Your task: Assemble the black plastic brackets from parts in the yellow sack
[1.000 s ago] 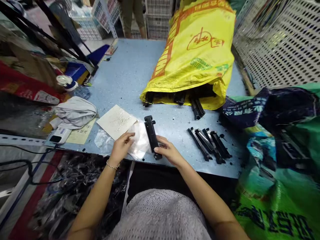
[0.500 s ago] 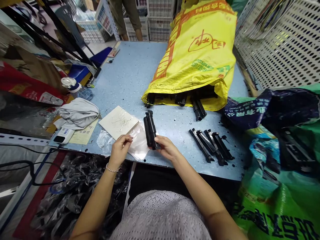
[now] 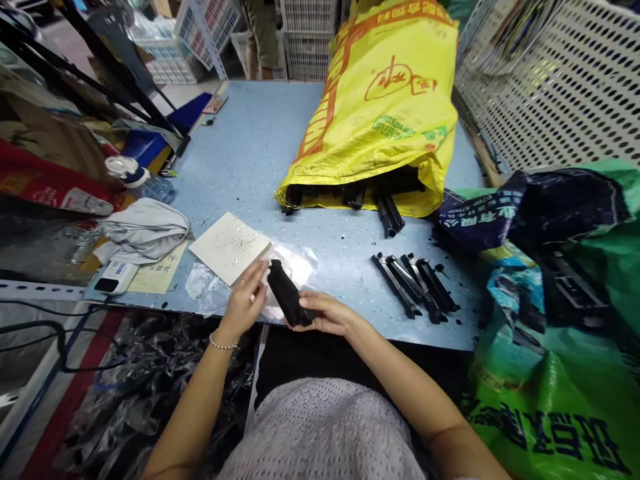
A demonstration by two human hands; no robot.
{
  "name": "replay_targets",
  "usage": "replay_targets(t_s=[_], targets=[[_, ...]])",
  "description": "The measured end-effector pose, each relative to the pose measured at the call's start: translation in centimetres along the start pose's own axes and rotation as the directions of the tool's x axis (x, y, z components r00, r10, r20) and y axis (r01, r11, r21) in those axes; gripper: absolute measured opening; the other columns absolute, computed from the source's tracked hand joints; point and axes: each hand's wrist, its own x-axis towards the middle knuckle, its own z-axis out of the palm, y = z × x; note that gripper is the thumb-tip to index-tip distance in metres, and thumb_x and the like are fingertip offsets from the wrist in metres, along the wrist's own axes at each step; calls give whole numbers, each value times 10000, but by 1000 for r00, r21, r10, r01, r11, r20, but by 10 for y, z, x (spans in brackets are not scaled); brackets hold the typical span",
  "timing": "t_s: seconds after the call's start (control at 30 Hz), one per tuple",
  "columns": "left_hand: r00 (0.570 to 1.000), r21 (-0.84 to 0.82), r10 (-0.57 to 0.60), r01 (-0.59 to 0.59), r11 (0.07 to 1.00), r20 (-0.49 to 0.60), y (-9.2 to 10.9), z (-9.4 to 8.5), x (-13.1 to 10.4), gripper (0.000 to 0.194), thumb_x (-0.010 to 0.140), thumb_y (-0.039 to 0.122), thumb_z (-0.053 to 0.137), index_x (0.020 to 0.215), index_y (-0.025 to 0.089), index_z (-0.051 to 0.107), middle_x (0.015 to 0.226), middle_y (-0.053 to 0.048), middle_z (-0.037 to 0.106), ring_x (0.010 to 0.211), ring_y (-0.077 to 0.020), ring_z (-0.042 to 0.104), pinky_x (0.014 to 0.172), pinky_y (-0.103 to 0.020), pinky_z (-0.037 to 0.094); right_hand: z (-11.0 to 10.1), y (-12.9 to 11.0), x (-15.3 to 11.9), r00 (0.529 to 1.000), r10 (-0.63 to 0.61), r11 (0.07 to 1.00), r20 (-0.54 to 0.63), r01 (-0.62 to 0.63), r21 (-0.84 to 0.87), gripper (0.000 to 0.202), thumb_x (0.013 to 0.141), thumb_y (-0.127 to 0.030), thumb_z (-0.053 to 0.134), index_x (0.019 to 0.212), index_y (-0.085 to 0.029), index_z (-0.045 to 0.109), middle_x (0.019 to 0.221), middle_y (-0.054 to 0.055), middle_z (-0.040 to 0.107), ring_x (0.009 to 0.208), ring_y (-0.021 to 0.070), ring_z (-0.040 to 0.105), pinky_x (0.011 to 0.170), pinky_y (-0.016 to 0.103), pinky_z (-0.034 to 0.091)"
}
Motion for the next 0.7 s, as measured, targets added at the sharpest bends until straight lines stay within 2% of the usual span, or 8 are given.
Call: replay_targets(t_s=[0.13, 0.23, 0.33, 0.43, 0.47, 0.53, 0.6, 0.7], targets=[[962, -114, 122, -97, 989, 243, 27, 11, -13, 644, 941, 92, 416, 1537, 273, 252, 1514, -111, 409, 1395, -226, 413, 1123, -420, 434, 10, 1, 26, 921, -300, 920, -249, 209, -332, 589, 797, -363, 736, 1308, -197, 495, 1089, 81, 681, 958, 213, 673, 829, 359, 567], [964, -72, 114, -99, 992, 242, 47, 5, -27, 611, 927, 118, 489, 1503, 257, 336, 1433, -120, 488, 1315, -220, 503, 1047, -379, 512, 31, 6, 21, 890, -438, 727, -122, 272, -630, 536, 835, -312, 687, 1332, -197, 522, 1151, 74, 660, 1044, 217, 631, 929, 382, 522], [985, 71, 88, -99, 993, 147, 69, -32, -53, 487, 916, 113, 520, 1380, 261, 519, 1265, -87, 609, 1178, -198, 603, 1027, -351, 519, 42, 7, -5, 943, -285, 699, 171, 327, -636, 617, 830, -334, 699, 1397, -211, 488, 1259, 81, 624, 1109, 211, 614, 978, 398, 502], [992, 197, -50, 27, 980, 114, 70, -85, -91, 366, 908, 184, 549, 1247, 294, 634, 1161, -44, 668, 1019, -181, 676, 919, -272, 559, 24, -11, -45, 924, -371, 510, 95, 289, -811, 545, 876, -359, 653, 1390, -251, 509, 1337, 91, 582, 1160, 223, 591, 1001, 422, 484], [985, 217, -106, 74, 973, 138, 61, -98, -103, 317, 904, 231, 556, 1189, 315, 667, 1118, -26, 689, 968, -183, 691, 865, -257, 573, 12, -20, -60, 876, -482, 384, -15, 196, -902, 482, 905, -363, 611, 1368, -257, 531, 1348, 101, 570, 1174, 239, 578, 1006, 440, 473], [945, 248, -231, 172, 953, 232, 29, -110, -124, 237, 893, 313, 549, 1058, 334, 717, 1020, -9, 721, 902, -202, 708, 795, -264, 586, -18, -37, -90, 676, -697, 154, -240, -186, -970, 396, 944, -357, 533, 1316, -228, 568, 1302, 146, 585, 1167, 294, 562, 990, 492, 453], [871, 344, -392, 286, 894, 295, -13, -101, -138, 236, 883, 312, 516, 946, 294, 743, 933, -36, 729, 868, -234, 714, 781, -305, 583, -47, -49, -115, 501, -776, -15, -384, -623, -782, 440, 892, -327, 590, 1293, -148, 564, 1269, 230, 571, 1144, 382, 537, 924, 555, 444], [727, 562, -643, 435, 704, 241, -66, -68, -147, 295, 860, 179, 452, 887, 192, 745, 896, -108, 710, 811, -268, 714, 766, -364, 558, -76, -51, -136, 464, -759, -206, -457, -836, -508, 563, 812, -359, 674, 1290, -96, 536, 1182, 265, 579, 1031, 411, 555, 790, 518, 471]])
